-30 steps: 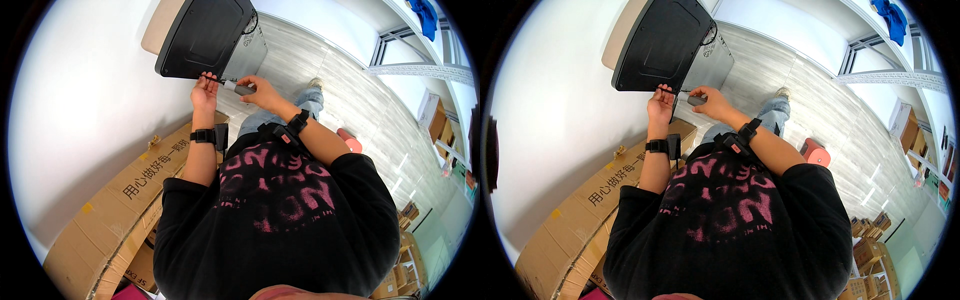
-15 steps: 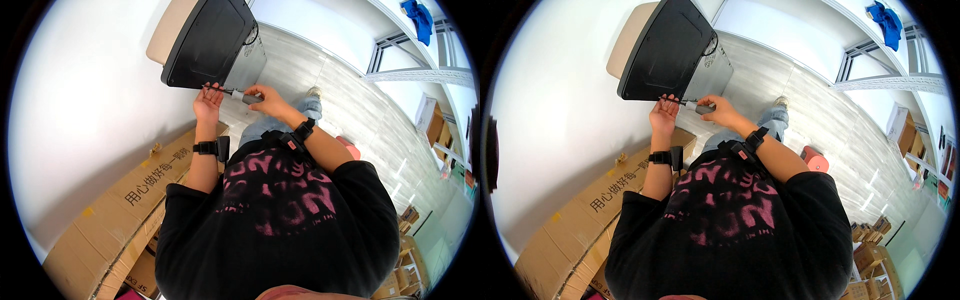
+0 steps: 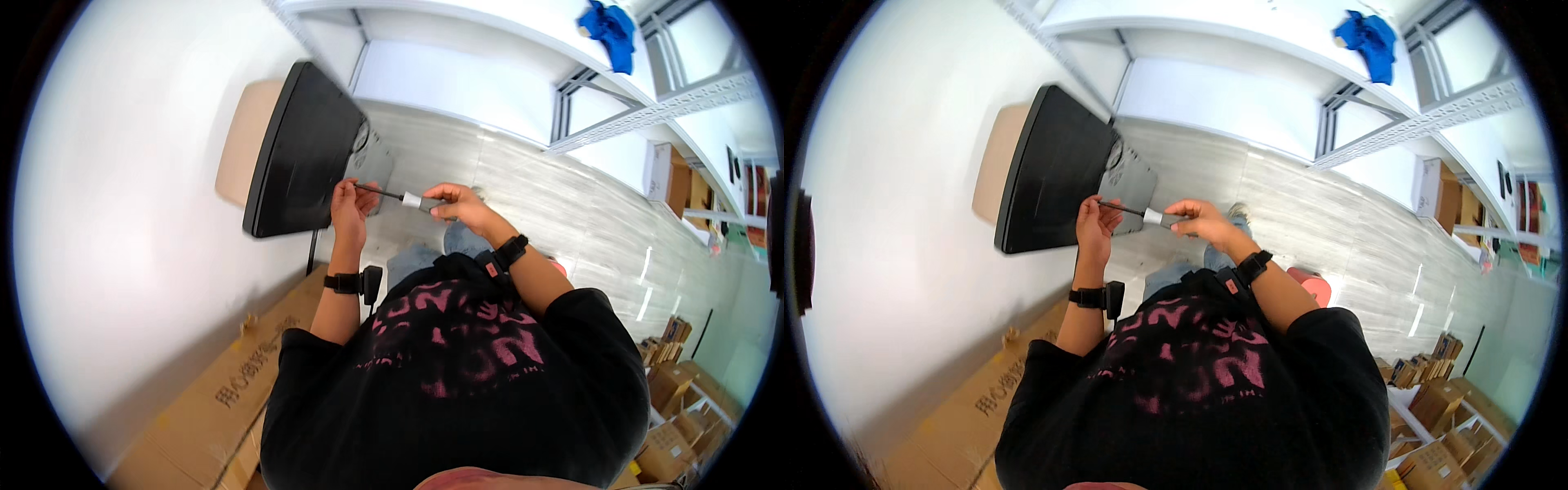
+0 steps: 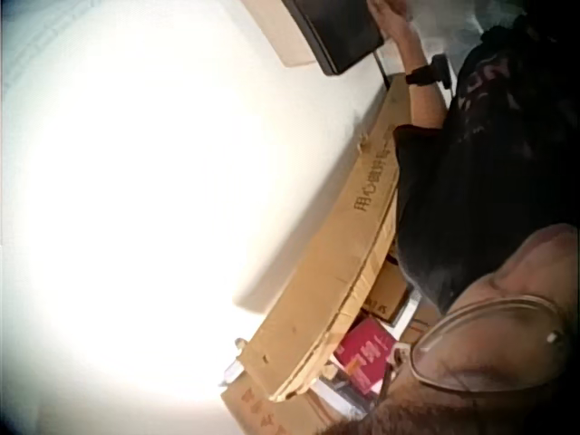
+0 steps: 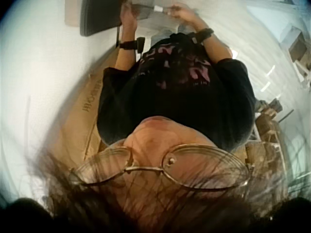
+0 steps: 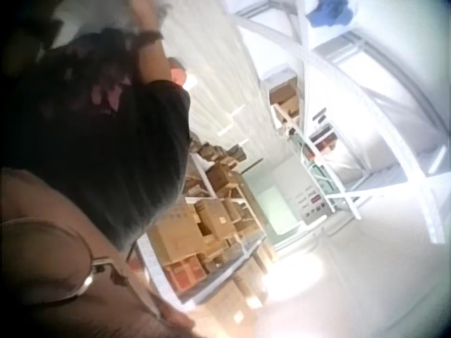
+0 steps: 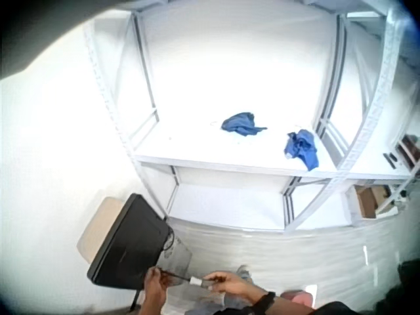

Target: The person uses a screwdriver to remove screws from a black plastic cover on a white appliance. They then remove the cover and proceed to unscrew fasteners from the metal back panel of the appliance.

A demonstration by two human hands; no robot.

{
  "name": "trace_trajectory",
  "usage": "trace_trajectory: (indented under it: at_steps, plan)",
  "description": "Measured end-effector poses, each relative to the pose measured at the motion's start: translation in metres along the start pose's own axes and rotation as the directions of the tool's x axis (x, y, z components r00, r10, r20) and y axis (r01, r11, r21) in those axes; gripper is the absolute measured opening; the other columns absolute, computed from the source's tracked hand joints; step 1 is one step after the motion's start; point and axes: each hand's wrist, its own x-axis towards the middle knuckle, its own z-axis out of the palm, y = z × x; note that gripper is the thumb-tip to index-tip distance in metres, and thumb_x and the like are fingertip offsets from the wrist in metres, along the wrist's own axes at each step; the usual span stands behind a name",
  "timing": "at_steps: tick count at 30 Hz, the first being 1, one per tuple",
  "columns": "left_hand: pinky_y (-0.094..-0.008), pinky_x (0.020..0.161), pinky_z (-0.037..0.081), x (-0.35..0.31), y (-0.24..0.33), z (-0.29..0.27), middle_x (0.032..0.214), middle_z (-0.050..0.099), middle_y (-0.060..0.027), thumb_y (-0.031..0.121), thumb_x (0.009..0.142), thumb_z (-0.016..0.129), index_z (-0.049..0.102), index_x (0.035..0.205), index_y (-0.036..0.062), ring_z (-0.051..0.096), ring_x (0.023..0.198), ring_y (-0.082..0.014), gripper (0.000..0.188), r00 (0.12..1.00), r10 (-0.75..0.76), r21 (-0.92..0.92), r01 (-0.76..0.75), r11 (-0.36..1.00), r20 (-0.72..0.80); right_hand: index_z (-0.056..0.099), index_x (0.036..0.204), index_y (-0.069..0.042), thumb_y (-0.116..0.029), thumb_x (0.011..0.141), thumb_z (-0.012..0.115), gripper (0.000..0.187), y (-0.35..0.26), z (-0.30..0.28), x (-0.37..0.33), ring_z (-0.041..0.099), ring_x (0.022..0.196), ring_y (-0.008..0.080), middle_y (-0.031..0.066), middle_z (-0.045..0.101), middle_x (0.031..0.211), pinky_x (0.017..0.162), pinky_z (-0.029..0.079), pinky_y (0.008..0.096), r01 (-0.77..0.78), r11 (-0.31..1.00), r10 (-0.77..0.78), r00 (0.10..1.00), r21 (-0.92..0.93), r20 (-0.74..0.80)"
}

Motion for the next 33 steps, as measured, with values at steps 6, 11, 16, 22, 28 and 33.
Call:
trace_trajectory:
  at_steps: [6,11,16,22,28,33]
  plan:
    - [-0.0288,0.068,0.05,0.056,-0.011,0.109,0.097,0.066,-0.0103,0.025,0.097,0.047,0.051,0.101,0.0093,0.063,0.078,-0.0145,0.017,0.985,-0.066,0.057,0.058,0.997,0.162,0.059,0.111,-0.006,-0.008,0.082,0.064,0.029,-0.045,-0.078,-0.032,0.057,0.074,0.0107,0.0016,0.061,0.092,0.062,0.042,0.0242,0.088,0.992,-0.073,0.986,0.09,-0.15]
    - [-0.029,0.071,0.048,0.1,-0.005,0.207,0.092,0.064,-0.006,0.023,0.096,0.049,0.054,0.097,0.01,0.06,0.081,-0.0146,0.014,0.962,-0.099,0.149,0.062,0.987,0.254,0.059,0.111,-0.007,-0.012,0.085,0.061,0.027,-0.09,-0.143,-0.051,0.058,0.075,0.0121,0.0022,0.061,0.094,0.064,0.041,0.0248,0.174,0.974,-0.128,0.953,0.148,-0.275]
    - [-0.0279,0.069,0.047,0.142,0.008,0.286,0.089,0.063,-0.0033,0.023,0.094,0.054,0.057,0.097,0.008,0.058,0.078,-0.0125,0.016,0.956,-0.029,0.192,-0.029,0.981,0.293,0.059,0.111,-0.006,-0.012,0.086,0.058,0.026,-0.127,-0.198,-0.049,0.058,0.074,0.0124,0.0037,0.061,0.095,0.061,0.042,0.0252,0.259,0.94,-0.194,0.942,0.223,-0.274]
    - [-0.0249,0.067,0.045,0.208,0.029,0.348,0.084,0.062,-0.0016,0.021,0.092,0.058,0.062,0.099,0.0035,0.054,0.075,-0.0091,0.019,0.951,0.139,0.451,-0.255,0.855,0.275,0.057,0.111,-0.004,-0.012,0.086,0.056,0.026,-0.155,-0.235,-0.031,0.059,0.072,0.0128,0.0094,0.064,0.096,0.061,0.046,0.024,0.362,0.873,-0.264,0.914,0.327,-0.306]
    - [-0.0267,0.069,0.046,0.306,0.043,0.399,0.082,0.064,-0.0037,0.016,0.086,0.063,0.066,0.093,0.0026,0.056,0.074,-0.0133,0.016,0.834,0.342,0.662,-0.552,0.506,0.434,0.056,0.111,-0.004,-0.012,0.088,0.054,0.025,-0.179,-0.253,0.003,0.06,0.071,0.0134,0.0112,0.065,0.095,0.062,0.047,0.0235,0.398,0.856,-0.252,0.879,0.33,-0.405]
    - [-0.0342,0.068,0.046,0.368,0.042,0.427,0.077,0.064,-0.005,0.011,0.078,0.066,0.069,0.083,0.0088,0.056,0.072,-0.0244,0.006,0.604,0.461,0.662,-0.748,0.047,0.65,0.056,0.111,-0.004,-0.011,0.088,0.053,0.024,-0.204,-0.252,0.022,0.059,0.072,0.014,0.0112,0.065,0.095,0.063,0.046,0.0244,0.426,0.837,-0.188,0.814,0.344,-0.549]
